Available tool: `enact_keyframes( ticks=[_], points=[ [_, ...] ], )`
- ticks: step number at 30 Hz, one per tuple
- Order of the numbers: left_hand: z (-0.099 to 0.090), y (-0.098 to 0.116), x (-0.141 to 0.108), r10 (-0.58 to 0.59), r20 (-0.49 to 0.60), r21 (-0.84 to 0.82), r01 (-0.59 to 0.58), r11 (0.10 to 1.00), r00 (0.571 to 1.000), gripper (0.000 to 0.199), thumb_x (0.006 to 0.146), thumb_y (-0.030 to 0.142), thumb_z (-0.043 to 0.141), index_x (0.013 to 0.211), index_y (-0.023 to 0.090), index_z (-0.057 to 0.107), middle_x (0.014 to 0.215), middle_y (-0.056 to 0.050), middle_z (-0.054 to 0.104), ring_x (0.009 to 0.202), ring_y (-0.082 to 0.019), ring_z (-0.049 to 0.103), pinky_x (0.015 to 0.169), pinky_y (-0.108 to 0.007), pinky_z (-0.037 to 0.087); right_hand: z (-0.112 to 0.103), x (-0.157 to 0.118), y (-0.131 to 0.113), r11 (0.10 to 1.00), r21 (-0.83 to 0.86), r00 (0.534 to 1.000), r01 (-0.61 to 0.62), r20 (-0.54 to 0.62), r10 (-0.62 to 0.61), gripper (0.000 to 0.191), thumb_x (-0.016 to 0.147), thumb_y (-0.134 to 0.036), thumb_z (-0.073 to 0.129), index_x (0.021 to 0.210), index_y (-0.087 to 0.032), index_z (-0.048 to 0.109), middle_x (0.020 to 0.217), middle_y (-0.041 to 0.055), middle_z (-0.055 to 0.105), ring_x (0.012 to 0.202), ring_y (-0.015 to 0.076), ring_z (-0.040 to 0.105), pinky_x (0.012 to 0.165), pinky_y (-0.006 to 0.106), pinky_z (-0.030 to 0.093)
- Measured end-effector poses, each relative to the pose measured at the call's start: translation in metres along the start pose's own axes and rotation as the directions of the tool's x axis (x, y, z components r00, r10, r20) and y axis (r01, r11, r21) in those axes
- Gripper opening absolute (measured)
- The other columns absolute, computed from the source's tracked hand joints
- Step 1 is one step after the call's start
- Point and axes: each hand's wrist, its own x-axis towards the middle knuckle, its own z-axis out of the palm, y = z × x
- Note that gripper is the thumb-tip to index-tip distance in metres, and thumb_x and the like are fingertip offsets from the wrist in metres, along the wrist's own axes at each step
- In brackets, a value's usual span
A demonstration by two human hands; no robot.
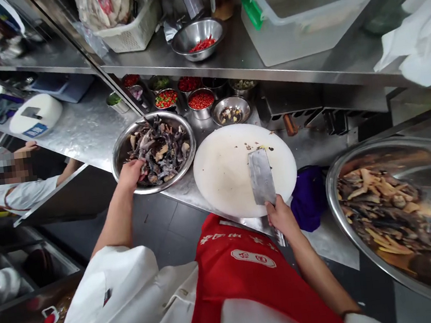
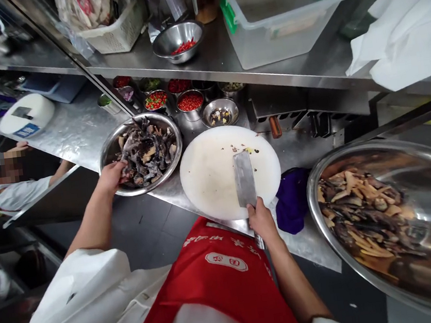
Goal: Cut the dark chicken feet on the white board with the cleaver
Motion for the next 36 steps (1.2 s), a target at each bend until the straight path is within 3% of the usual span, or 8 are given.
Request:
enact_keyframes(
  ticks=[3,6,9,13,16,22,30,36],
  points=[
    [0.015,0.024,-0.036,0.052,0.121,-0.588,0.029,0.808,0.991,0.030,0.080,0.045,0.047,0.080,0.017,0.055,0.049,0.002,0.046,0.038,-0.009,0.037,0.041,-0.024,0.031,-0.001,0.003,0.002,1.000,-0.007,1.000,0.006,0.009,-0.006,0.022,0.090,-0.034,0.039,0.106,-0.020,0.043,0.047,-0.0070,0.051,0.041,0.0167,0.055,0.048,0.024,0.041],
    [0.054,0.043,-0.074,0.106,0.367,-0.759,0.232,0.608,0.924,0.030,0.079,0.046,0.048,0.078,0.017,0.055,0.043,0.006,0.037,0.034,-0.006,0.027,0.039,-0.022,0.028,-0.001,0.004,0.003,1.000,-0.017,1.000,0.023,0.015,-0.023,0.023,0.090,-0.035,0.039,0.107,-0.020,0.044,0.049,-0.0065,0.052,0.041,0.0163,0.055,0.050,0.025,0.041],
    [0.110,0.047,-0.099,0.078,0.589,-0.713,0.472,0.519,0.805,0.032,0.080,0.048,0.047,0.075,0.017,0.055,0.042,0.007,0.032,0.033,-0.006,0.024,0.039,-0.020,0.027,-0.001,0.004,0.004,0.999,-0.011,0.999,0.032,0.015,-0.032,0.023,0.090,-0.036,0.040,0.107,-0.020,0.044,0.054,-0.0055,0.055,0.042,0.0158,0.055,0.051,0.025,0.041],
    [0.186,0.034,-0.122,-0.045,0.828,-0.467,0.733,0.495,0.559,0.029,0.080,0.043,0.048,0.070,0.016,0.053,0.041,0.005,0.036,0.031,-0.005,0.024,0.035,-0.019,0.020,0.000,0.003,0.003,1.000,-0.012,1.000,-0.003,0.011,0.003,0.024,0.092,-0.036,0.038,0.109,-0.020,0.044,0.056,-0.0048,0.056,0.045,0.0160,0.055,0.052,0.025,0.039],
    [0.218,0.026,-0.140,-0.154,0.845,-0.338,0.735,0.588,0.512,0.023,0.080,0.036,0.047,0.068,0.016,0.051,0.041,0.002,0.043,0.030,-0.007,0.030,0.033,-0.020,0.017,0.000,0.002,-0.001,0.996,-0.091,1.000,0.009,-0.011,-0.010,0.025,0.093,-0.034,0.036,0.110,-0.019,0.045,0.063,-0.0010,0.061,0.054,0.0178,0.058,0.056,0.025,0.038],
    [0.211,0.043,-0.163,-0.208,0.850,-0.255,0.723,0.642,0.484,0.024,0.083,0.036,0.045,0.068,0.017,0.049,0.043,-0.001,0.050,0.027,-0.008,0.033,0.032,-0.021,0.017,-0.002,0.011,-0.037,0.899,-0.423,0.985,0.110,-0.072,-0.154,0.024,0.097,-0.029,0.032,0.111,-0.016,0.047,0.086,0.0099,0.068,0.075,0.0230,0.062,0.064,0.028,0.033],
    [0.202,0.076,-0.163,-0.221,0.941,-0.162,0.915,0.369,0.255,0.021,0.086,0.030,0.040,0.069,0.018,0.043,0.051,0.000,0.051,0.030,-0.005,0.028,0.033,-0.017,0.011,-0.006,0.029,-0.085,0.785,-0.594,0.984,0.176,0.116,-0.133,0.025,0.098,-0.025,0.031,0.117,-0.016,0.043,0.090,0.0120,0.069,0.080,0.0255,0.065,0.063,0.029,0.033],
    [0.207,0.075,-0.167,-0.230,0.924,-0.187,0.886,0.423,0.304,0.019,0.085,0.032,0.044,0.072,0.018,0.042,0.054,-0.001,0.054,0.031,-0.005,0.032,0.035,-0.018,0.013,-0.023,0.022,-0.108,0.766,-0.608,0.975,0.209,0.067,-0.213,0.027,0.099,-0.028,0.028,0.118,-0.015,0.042,0.089,0.0116,0.069,0.079,0.0259,0.065,0.064,0.029,0.035]
  ],
)
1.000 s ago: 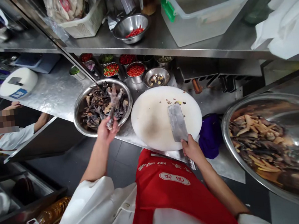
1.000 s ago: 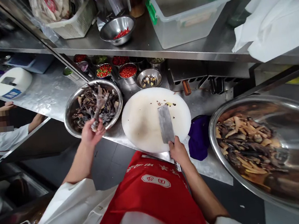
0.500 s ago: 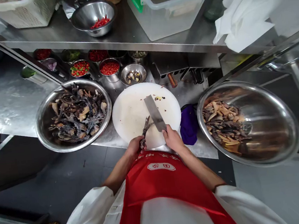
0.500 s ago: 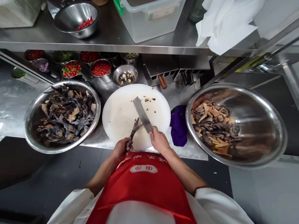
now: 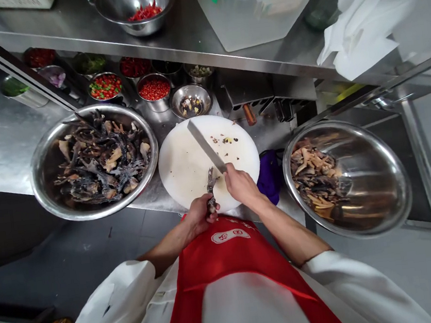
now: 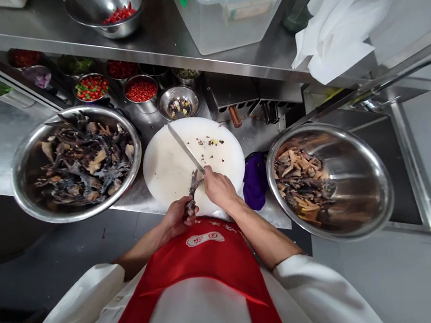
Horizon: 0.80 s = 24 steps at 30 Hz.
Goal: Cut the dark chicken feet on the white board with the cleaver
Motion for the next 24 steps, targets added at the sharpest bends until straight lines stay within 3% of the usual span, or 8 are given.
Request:
enact_keyframes(
  ticks=[3,8,11,18,24],
  points=[
    [0.000,-0.003,0.001,0.015,-0.004,0.015,-0.015,1.000,1.000,0.019,0.084,0.034,0.047,0.073,0.019,0.042,0.054,-0.001,0.055,0.031,-0.005,0.032,0.036,-0.018,0.014,0.002,-0.002,-0.003,1.000,0.022,0.999,-0.013,-0.041,0.014,0.029,0.100,-0.029,0.025,0.120,-0.015,0.040,0.090,0.0122,0.069,0.081,0.0261,0.065,0.066,0.029,0.037],
    [0.001,-0.004,0.003,0.001,0.004,-0.004,-0.001,1.000,1.000,0.018,0.085,0.032,0.044,0.074,0.019,0.041,0.054,-0.001,0.053,0.030,-0.006,0.031,0.036,-0.019,0.013,0.029,0.003,-0.006,0.994,-0.073,0.984,-0.077,0.157,0.087,0.028,0.091,-0.012,0.033,0.117,-0.016,0.041,0.090,0.0132,0.070,0.080,0.0267,0.067,0.066,0.030,0.038],
    [0.001,-0.003,0.003,-0.005,0.018,-0.012,0.006,1.000,1.000,0.019,0.086,0.031,0.043,0.073,0.019,0.041,0.054,-0.001,0.054,0.032,-0.006,0.032,0.036,-0.019,0.014,0.036,0.005,-0.008,0.994,-0.081,0.985,-0.077,0.147,0.088,0.030,0.090,-0.010,0.033,0.118,-0.016,0.040,0.092,0.0137,0.069,0.082,0.0276,0.067,0.068,0.031,0.040],
    [0.003,-0.014,0.009,0.040,0.069,-0.005,-0.040,0.999,0.997,0.022,0.084,0.037,0.049,0.073,0.019,0.043,0.054,-0.002,0.055,0.031,-0.005,0.030,0.036,-0.020,0.015,0.025,0.013,-0.002,0.998,-0.049,0.978,-0.025,0.205,0.035,0.031,0.088,-0.010,0.039,0.118,-0.016,0.040,0.097,0.0141,0.068,0.089,0.0268,0.066,0.072,0.031,0.041],
    [0.004,-0.024,0.008,0.067,0.039,-0.050,-0.065,0.997,0.997,0.024,0.084,0.037,0.049,0.070,0.019,0.042,0.052,-0.002,0.054,0.030,-0.006,0.031,0.036,-0.021,0.016,0.041,0.023,-0.006,0.995,-0.057,0.982,-0.080,0.165,0.088,0.030,0.092,-0.014,0.035,0.122,-0.013,0.037,0.095,0.0151,0.068,0.087,0.0268,0.066,0.073,0.031,0.041]
  ],
)
